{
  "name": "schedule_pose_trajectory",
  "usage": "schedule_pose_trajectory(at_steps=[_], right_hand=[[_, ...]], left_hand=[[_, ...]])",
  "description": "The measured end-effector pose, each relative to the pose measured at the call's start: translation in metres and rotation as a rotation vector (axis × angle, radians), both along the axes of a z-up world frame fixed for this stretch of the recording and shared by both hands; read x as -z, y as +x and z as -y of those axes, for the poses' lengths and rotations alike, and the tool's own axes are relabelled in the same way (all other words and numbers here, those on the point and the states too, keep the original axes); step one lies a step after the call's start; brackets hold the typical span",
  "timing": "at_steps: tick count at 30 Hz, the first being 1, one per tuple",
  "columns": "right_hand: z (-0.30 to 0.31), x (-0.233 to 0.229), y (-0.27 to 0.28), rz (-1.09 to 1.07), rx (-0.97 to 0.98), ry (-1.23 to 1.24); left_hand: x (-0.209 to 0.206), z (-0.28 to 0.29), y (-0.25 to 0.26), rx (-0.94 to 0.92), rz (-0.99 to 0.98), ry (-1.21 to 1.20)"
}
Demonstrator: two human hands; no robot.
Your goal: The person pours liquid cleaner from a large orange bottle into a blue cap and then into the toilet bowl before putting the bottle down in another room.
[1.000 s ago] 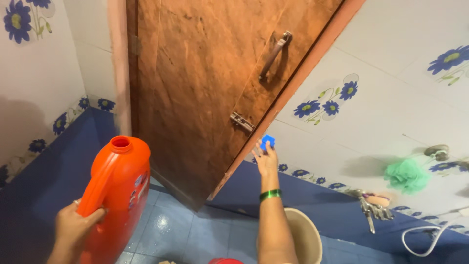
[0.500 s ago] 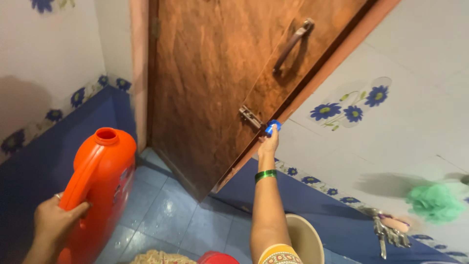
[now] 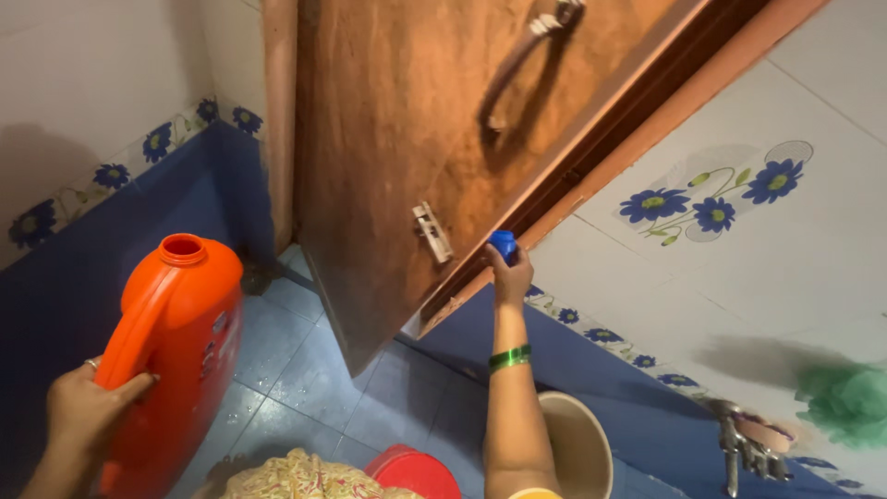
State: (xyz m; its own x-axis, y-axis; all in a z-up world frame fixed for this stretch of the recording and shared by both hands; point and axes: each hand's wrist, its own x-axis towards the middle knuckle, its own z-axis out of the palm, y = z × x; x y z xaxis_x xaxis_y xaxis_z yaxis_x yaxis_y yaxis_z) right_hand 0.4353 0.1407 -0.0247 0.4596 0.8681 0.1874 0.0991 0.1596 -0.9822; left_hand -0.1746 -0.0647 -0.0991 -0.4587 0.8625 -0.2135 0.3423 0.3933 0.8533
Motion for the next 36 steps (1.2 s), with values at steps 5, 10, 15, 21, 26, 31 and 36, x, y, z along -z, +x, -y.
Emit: schedule_pose_trajectory(at_steps=[5, 10, 15, 21, 26, 31, 36], right_hand=[[-0.013, -0.029, -0.022, 0.896, 0.303, -0.19], [-0.03, -0.035, -0.058, 1.013, 0.242, -0.256], [-0.052, -0.03, -0.113, 0.783, 0.266, -0.066], [-0.108, -0.022, -0.149, 1.072, 0.11, 0.042], [-0.14, -0.042, -0.141, 1.35, 0.018, -0.191], [-0.126, -0.041, -0.109, 1.39, 0.178, -0.152], [-0.105, -0.036, -0.059, 1.542, 0.09, -0.469]], left_hand=[[0.019, 0.003, -0.015, -0.014, -0.057, -0.027], [0.03, 0.009, -0.038, -0.023, -0.2, -0.019], [0.041, 0.014, -0.054, -0.064, -0.249, -0.046], [0.045, 0.027, -0.074, -0.109, -0.259, -0.071], [0.054, 0.031, -0.086, -0.18, -0.23, 0.078], [0.053, 0.043, -0.087, -0.221, -0.139, 0.14], [0.039, 0.037, -0.086, -0.177, -0.098, 0.124]])
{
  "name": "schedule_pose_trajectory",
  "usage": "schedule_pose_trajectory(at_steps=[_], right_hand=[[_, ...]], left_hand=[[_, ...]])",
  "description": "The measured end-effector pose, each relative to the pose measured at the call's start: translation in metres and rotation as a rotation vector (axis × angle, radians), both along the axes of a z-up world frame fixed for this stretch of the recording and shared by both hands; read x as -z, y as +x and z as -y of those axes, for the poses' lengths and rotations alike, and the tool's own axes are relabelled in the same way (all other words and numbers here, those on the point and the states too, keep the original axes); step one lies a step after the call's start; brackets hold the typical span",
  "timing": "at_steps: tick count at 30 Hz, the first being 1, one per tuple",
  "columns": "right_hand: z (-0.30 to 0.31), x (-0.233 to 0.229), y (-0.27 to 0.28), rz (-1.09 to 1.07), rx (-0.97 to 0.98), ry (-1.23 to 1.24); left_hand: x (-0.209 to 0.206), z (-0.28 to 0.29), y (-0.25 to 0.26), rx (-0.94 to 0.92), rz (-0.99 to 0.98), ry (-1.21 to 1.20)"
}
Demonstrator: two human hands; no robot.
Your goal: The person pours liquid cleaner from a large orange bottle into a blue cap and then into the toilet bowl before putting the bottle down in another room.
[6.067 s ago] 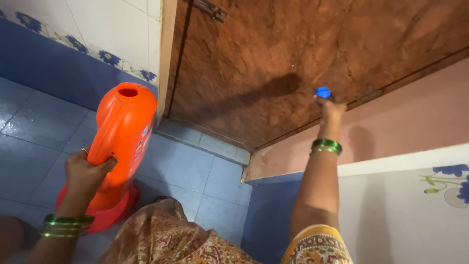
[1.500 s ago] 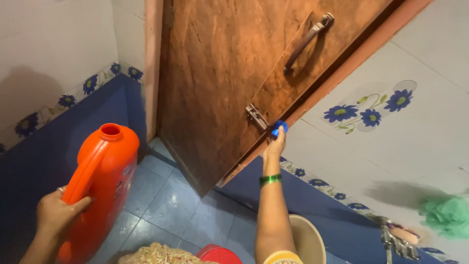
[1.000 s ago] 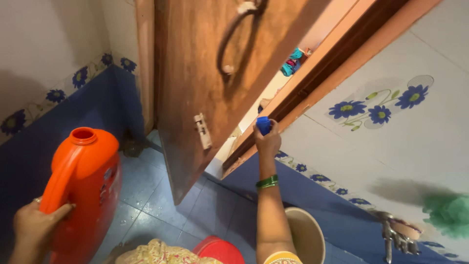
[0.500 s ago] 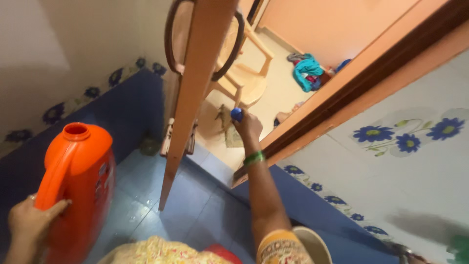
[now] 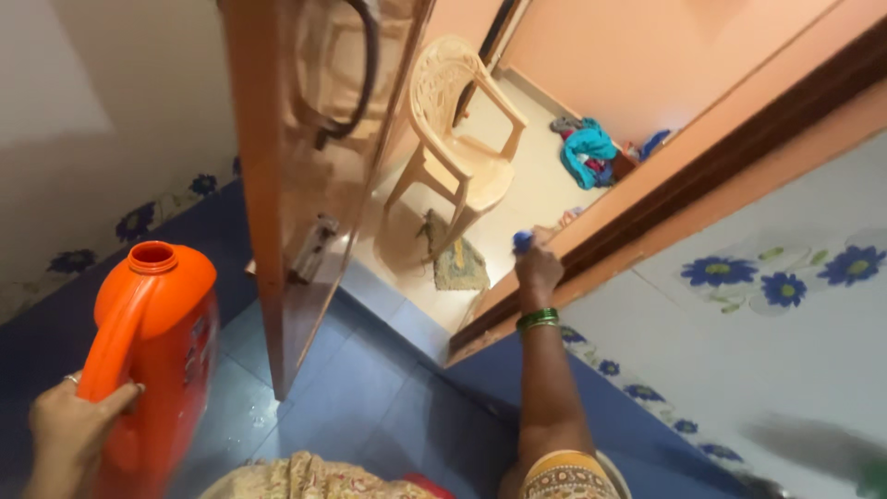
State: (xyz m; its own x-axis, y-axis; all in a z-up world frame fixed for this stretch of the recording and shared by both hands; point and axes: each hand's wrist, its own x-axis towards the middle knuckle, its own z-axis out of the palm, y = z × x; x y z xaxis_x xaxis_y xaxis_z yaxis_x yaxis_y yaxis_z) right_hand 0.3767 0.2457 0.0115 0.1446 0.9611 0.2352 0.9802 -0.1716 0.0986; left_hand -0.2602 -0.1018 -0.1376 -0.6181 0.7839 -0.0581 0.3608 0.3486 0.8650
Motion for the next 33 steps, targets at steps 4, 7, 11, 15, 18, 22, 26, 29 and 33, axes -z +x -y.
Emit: schedule_pose_trajectory(at_steps=[4, 7, 11, 15, 18, 22, 26, 29, 33], right_hand=[[0.029, -0.009, 0.017, -0.067, 0.016, 0.268], [0.038, -0.011, 0.021, -0.091, 0.027, 0.252], [0.072, -0.031, 0.007, -0.233, 0.005, 0.524], [0.091, -0.076, -0.015, -0.239, -0.169, 0.957], [0.092, -0.077, -0.027, -0.488, -0.244, 1.232], [0.071, -0.029, -0.067, -0.33, -0.106, 0.315], [0.086, -0.032, -0.079, -0.593, -0.079, 0.717], [0.081, -0.032, -0.084, -0.586, -0.137, 0.92], [0.079, 0.017, -0.073, -0.495, -0.081, 0.648]], left_hand=[[-0.004, 0.002, 0.004, 0.023, 0.097, 0.058], [-0.009, -0.007, 0.006, 0.019, 0.066, 0.038], [-0.009, -0.001, 0.002, 0.072, 0.019, -0.003], [0.0, 0.0, 0.003, 0.047, 0.277, 0.185], [0.003, 0.005, -0.003, 0.045, 0.023, -0.018], [0.018, 0.006, -0.003, 0.084, 0.276, 0.209], [0.005, 0.006, 0.001, 0.031, 0.118, 0.073], [-0.008, 0.006, 0.007, 0.035, 0.02, -0.047], [-0.009, 0.005, 0.011, 0.086, 0.006, -0.059]])
